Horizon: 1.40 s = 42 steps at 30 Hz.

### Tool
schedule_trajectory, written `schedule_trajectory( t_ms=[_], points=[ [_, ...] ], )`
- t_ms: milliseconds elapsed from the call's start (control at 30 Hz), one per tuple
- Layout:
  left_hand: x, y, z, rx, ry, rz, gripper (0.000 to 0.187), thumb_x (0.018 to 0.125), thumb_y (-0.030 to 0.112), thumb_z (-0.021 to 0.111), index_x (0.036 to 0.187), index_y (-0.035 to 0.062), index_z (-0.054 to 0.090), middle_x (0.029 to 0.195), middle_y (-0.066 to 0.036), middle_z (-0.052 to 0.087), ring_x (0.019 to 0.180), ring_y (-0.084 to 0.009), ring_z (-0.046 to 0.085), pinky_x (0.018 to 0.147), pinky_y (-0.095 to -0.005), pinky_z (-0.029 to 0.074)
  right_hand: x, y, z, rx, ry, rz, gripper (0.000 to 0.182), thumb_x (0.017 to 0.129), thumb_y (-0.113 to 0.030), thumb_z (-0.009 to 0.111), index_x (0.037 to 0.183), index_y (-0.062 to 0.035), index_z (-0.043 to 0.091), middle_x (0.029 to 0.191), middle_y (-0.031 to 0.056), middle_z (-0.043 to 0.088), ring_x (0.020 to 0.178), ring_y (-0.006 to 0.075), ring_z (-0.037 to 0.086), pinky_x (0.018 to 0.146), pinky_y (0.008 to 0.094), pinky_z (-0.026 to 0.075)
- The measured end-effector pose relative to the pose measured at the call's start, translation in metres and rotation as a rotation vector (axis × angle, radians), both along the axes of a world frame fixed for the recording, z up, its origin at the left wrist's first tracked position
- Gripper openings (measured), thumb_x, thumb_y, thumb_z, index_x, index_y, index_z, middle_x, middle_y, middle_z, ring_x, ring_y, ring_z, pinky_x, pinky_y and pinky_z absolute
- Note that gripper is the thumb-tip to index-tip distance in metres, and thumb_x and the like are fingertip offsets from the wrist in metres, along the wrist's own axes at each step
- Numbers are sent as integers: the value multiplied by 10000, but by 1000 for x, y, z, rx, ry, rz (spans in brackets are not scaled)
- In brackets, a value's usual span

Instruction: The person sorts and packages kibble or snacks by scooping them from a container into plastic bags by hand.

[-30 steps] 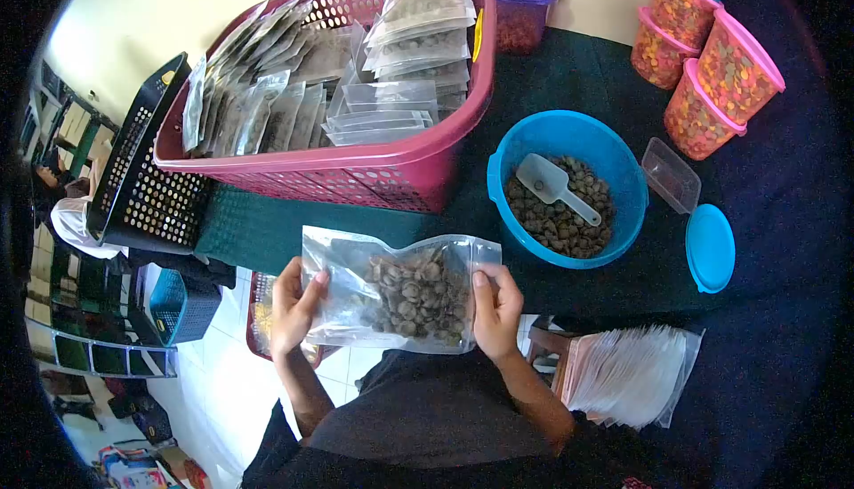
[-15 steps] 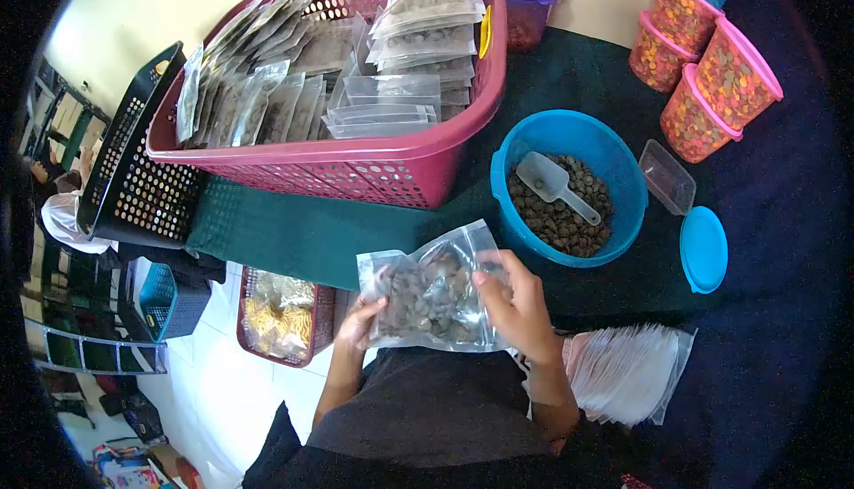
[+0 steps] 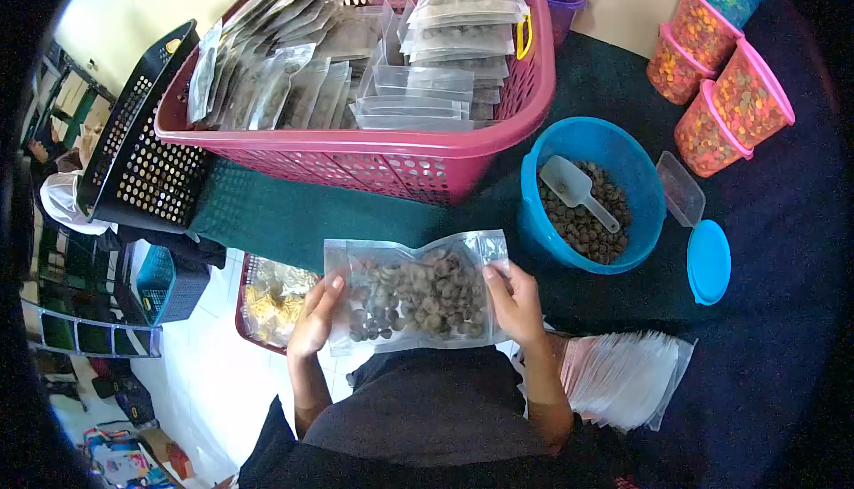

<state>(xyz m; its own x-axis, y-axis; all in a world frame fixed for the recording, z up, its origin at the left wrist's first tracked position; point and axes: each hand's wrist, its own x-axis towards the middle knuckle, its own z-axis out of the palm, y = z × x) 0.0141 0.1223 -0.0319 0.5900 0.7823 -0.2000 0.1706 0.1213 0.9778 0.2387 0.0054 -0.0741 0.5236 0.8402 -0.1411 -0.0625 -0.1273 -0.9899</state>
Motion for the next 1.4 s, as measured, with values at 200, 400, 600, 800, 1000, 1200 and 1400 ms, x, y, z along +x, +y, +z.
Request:
schedule_trajectory(
  t_ms=[200,400,600,800,1000,1200,1400],
  points=[
    [5,6,0,344,277,97,228,861,144,414,964,-28,524,472,-62,455,403,-77,440,390,-238,348,-11,3,6,51,-93,-41,153,833,-132,482,859,6,540,548,-44,440,482,5,378,419,182,299],
    [23,15,-55,-24,76,158,184,824,169,482,921,12,471,546,6,456,459,-43,405,405,-200,309,0,1,18,24,-305,-143,132,810,-96,493,817,29,537,595,3,503,536,26,424,474,192,350],
    [45,16,-124,-33,-70,197,239,730,73,569,935,-2,471,698,-39,546,598,-86,518,515,-209,416,17,0,-22,-25,-509,-165,128,793,-94,489,824,24,529,638,155,551,569,201,567,528,283,418],
    [61,11,-144,309,255,196,310,686,95,612,941,-13,474,838,-143,559,748,-207,555,646,-312,444,25,-8,-85,-93,-584,-217,172,810,-144,458,858,7,526,733,185,569,692,328,572,589,361,432],
    [67,-3,-127,820,464,133,666,737,291,554,1232,-23,238,1279,-190,260,1179,-349,249,959,-480,171,32,-6,-104,-28,-602,-225,166,814,-147,446,866,-3,510,746,180,567,700,335,566,596,372,430],
    [47,-31,-124,809,475,99,706,734,340,564,1226,-44,236,1236,-225,282,1163,-356,253,953,-499,157,34,-7,-97,-55,-560,-223,170,811,-159,456,868,-10,514,705,153,557,625,269,555,572,336,421],
    [32,-41,-153,200,306,504,338,799,227,522,989,-30,413,788,-141,554,556,-162,535,466,-286,397,40,-11,-113,-123,-409,-230,163,809,-158,463,842,-10,523,665,134,545,600,237,542,562,331,416]
  ],
)
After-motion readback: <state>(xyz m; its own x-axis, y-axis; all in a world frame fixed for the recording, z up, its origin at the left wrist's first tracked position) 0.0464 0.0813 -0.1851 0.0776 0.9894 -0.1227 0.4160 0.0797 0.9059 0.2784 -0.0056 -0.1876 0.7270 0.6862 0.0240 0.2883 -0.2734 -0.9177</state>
